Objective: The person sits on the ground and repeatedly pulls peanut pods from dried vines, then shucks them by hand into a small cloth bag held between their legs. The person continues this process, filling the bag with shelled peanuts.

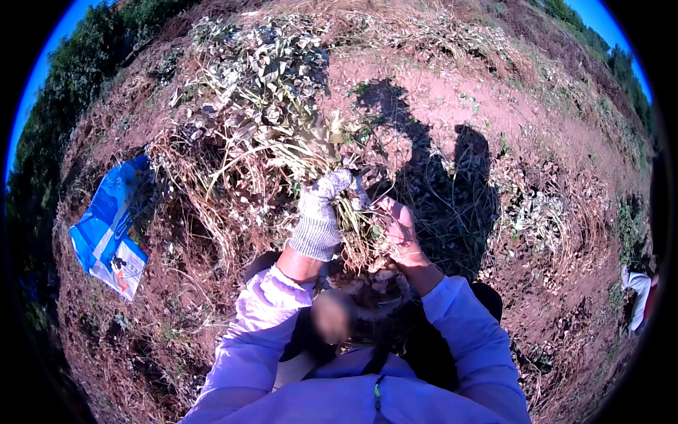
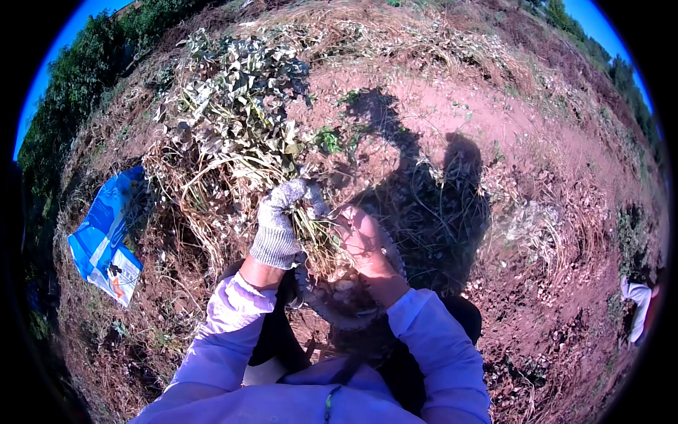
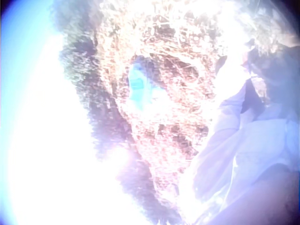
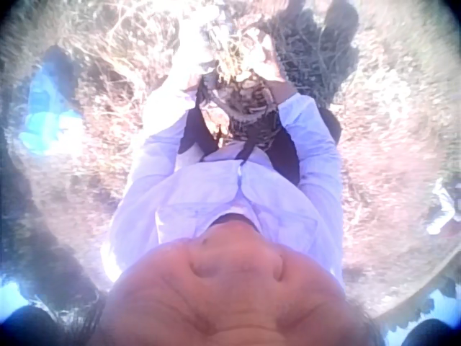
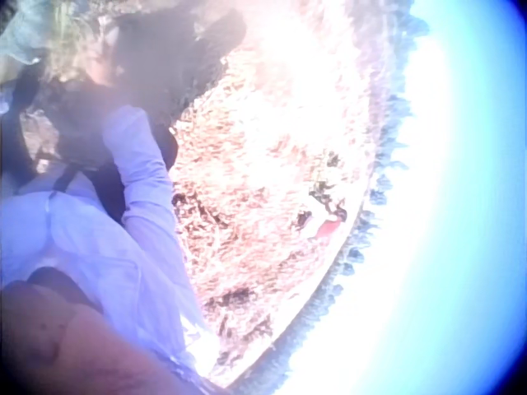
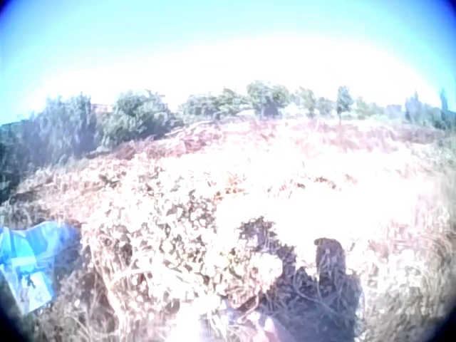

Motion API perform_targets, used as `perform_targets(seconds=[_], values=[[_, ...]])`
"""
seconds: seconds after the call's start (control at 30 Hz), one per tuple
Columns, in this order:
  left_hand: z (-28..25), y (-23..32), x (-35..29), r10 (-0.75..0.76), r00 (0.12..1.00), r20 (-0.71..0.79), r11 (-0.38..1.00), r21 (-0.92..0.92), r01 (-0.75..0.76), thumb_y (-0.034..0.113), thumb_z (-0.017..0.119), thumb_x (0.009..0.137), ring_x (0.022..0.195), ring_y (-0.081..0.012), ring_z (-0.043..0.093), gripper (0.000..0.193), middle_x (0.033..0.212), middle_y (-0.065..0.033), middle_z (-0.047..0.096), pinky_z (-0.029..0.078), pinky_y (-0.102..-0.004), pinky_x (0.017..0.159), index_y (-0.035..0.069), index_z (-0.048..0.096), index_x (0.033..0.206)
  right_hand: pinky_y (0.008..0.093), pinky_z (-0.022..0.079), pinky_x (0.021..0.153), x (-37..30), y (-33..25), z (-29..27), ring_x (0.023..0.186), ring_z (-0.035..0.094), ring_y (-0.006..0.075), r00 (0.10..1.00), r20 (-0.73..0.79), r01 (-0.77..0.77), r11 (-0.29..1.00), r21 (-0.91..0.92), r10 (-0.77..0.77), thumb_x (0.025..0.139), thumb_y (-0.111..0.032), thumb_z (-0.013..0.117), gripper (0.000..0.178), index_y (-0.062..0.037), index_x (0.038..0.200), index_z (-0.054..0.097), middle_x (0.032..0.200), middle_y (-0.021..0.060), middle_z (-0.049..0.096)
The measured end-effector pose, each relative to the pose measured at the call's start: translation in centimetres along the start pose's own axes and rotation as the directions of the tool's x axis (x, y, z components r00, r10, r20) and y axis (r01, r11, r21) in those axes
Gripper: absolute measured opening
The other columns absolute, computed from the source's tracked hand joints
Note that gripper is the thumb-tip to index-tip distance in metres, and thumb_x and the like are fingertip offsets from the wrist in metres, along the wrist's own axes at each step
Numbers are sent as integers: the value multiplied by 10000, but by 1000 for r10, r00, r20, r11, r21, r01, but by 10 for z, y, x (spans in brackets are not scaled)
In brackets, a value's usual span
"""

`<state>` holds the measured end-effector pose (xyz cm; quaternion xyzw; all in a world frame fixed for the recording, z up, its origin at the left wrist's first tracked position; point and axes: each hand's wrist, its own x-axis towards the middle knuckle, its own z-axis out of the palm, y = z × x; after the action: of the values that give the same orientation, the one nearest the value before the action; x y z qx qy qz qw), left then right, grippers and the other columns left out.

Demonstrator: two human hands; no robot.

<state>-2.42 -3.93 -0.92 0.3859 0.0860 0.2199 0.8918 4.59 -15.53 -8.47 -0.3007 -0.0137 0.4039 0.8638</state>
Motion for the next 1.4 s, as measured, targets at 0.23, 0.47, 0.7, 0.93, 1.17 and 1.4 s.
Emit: perform_targets(seconds=[0.23,0.47,0.7,0.93,1.17,1.4], values=[[11,-12,14,82,980,-179,991,117,-62,157,524,849,641,-156,573,147,721,-59,590,478,-287,575,31,598,867,214,367,589,31,4,-14,656,433,44,835,-78,443,749,-494,-545,951,-227,449,241,-78,774,519,718,-61,476],[20,-2,1,86,979,-185,965,259,-36,206,496,879,582,-143,532,201,671,-41,559,445,-260,552,48,562,773,238,402,524,49,-21,-93,579,485,90,714,21,351,332,-875,-700,868,-87,526,90,-31,804,555,664,-8,527],[-17,19,14,7,996,-89,986,-165,-21,134,540,819,578,-149,509,112,688,-46,554,438,-272,534,25,559,796,282,474,626,10,-8,-109,743,598,140,938,293,314,91,-945,-186,858,-133,540,124,-49,892,624,789,63,621],[-18,38,14,50,997,52,925,-380,-26,230,550,793,569,-189,448,157,649,-37,468,408,-347,562,81,512,759,233,491,721,-10,-39,-7,842,605,98,980,195,78,851,-520,29,939,-271,508,349,-10,1166,553,999,34,634],[-12,33,10,14,985,173,850,-520,79,285,567,774,559,-157,380,293,660,-11,425,327,-318,558,38,527,926,277,465,818,-7,-41,15,927,582,122,948,295,94,776,-623,122,946,-391,466,443,-1,1129,572,1054,47,627],[-14,28,4,10,960,279,871,-473,128,327,540,773,543,-164,363,306,620,0,392,305,-327,550,58,517,917,222,436,795,-30,-32,23,896,555,78,943,321,151,740,-655,92,922,-234,533,303,-8,1118,583,1020,9,619]])
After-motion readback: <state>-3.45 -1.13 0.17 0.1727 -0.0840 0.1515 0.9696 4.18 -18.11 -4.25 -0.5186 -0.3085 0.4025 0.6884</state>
